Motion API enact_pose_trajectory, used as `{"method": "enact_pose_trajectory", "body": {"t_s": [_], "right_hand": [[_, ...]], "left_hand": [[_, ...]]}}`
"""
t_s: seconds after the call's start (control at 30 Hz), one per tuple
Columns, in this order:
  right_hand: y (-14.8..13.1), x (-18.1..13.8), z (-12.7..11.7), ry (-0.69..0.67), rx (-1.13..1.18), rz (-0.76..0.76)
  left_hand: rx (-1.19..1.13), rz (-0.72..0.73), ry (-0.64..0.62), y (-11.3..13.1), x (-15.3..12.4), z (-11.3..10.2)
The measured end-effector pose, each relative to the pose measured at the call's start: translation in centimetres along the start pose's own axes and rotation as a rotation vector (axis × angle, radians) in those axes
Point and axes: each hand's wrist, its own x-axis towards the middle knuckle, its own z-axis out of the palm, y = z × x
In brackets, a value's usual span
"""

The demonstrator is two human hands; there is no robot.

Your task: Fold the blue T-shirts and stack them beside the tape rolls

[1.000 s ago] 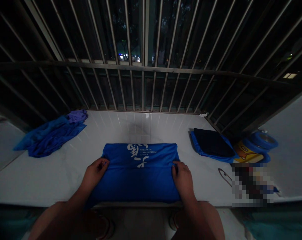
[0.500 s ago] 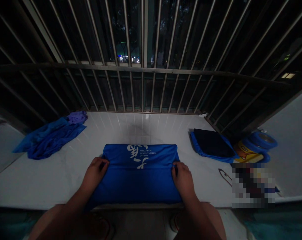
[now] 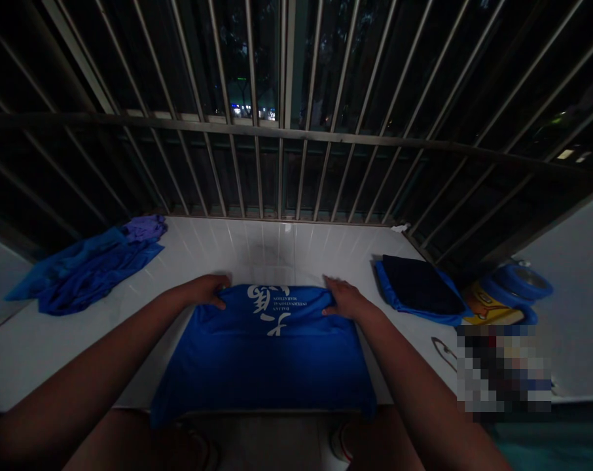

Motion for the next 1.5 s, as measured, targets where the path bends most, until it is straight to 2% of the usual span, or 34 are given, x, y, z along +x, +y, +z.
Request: {"method": "enact_pose_trajectory", "body": {"t_s": [0.1, 0.23, 0.37, 0.47, 0.53, 0.6, 0.7, 0.77, 0.8, 0.87, 0.97, 1.07, 1.13, 1.2, 1.27, 1.33, 1.4, 1.43, 1.5], "right_hand": [[-0.1, 1.3, -0.8, -0.086, 0.022, -0.050], [-0.6, 1.5, -2.5, -0.036, -0.001, -0.119], [-1.3, 0.0, -5.1, 0.133, -0.055, -0.124], [-1.8, -2.5, -5.7, 0.262, -0.130, -0.119], [-2.1, -4.7, -4.6, 0.333, -0.211, -0.152], [-2.3, -7.0, -2.0, 0.368, -0.276, -0.215], [-2.5, -10.6, 3.0, 0.335, -0.286, -0.266], [-2.6, -12.8, 5.5, 0.290, -0.223, -0.248], [-2.7, -13.8, 6.1, 0.262, -0.169, -0.234], [-2.7, -15.1, 6.1, 0.208, -0.045, -0.223], [-2.5, -14.8, 4.0, 0.169, 0.068, -0.230], [-2.4, -12.1, 2.2, 0.240, 0.072, -0.177], [-2.3, -9.6, 2.0, 0.287, 0.042, -0.125], [-2.1, -7.5, 2.5, 0.281, 0.025, -0.083], [-2.0, -6.1, 3.0, 0.206, 0.053, -0.041], [-1.9, -5.4, 3.1, 0.105, 0.101, -0.013], [-1.9, -5.3, 2.5, 0.045, 0.127, -0.023], [-2.0, -5.5, 1.9, 0.049, 0.123, -0.039], [-2.4, -6.2, 0.3, 0.127, 0.073, -0.072]], "left_hand": [[-0.023, 0.039, -0.063, 0.1, 0.8, -1.4], [-0.077, 0.065, 0.016, 0.4, 0.1, -2.9], [-0.095, 0.088, 0.242, 1.5, -2.6, -4.3], [0.015, 0.105, 0.431, 2.8, -5.8, -4.0], [0.099, 0.117, 0.504, 3.5, -8.1, -2.3], [0.151, 0.117, 0.520, 3.8, -10.5, 0.7], [0.160, 0.105, 0.431, 3.7, -13.7, 6.2], [0.138, 0.086, 0.392, 3.6, -15.6, 8.9], [0.118, 0.083, 0.384, 3.7, -16.4, 9.7], [0.055, 0.091, 0.366, 4.0, -17.4, 9.9], [-0.068, 0.097, 0.312, 4.7, -16.7, 7.7], [-0.094, 0.078, 0.378, 4.7, -13.3, 5.3], [-0.050, 0.066, 0.392, 4.2, -10.4, 4.4], [-0.018, 0.050, 0.326, 3.6, -7.9, 4.0], [-0.024, 0.032, 0.228, 3.2, -6.3, 3.7], [-0.041, 0.017, 0.129, 3.3, -5.7, 3.2], [-0.039, 0.012, 0.083, 3.7, -5.9, 2.5], [-0.036, 0.017, 0.099, 4.0, -6.3, 2.0], [-0.041, 0.036, 0.215, 4.7, -7.6, 0.9]]}}
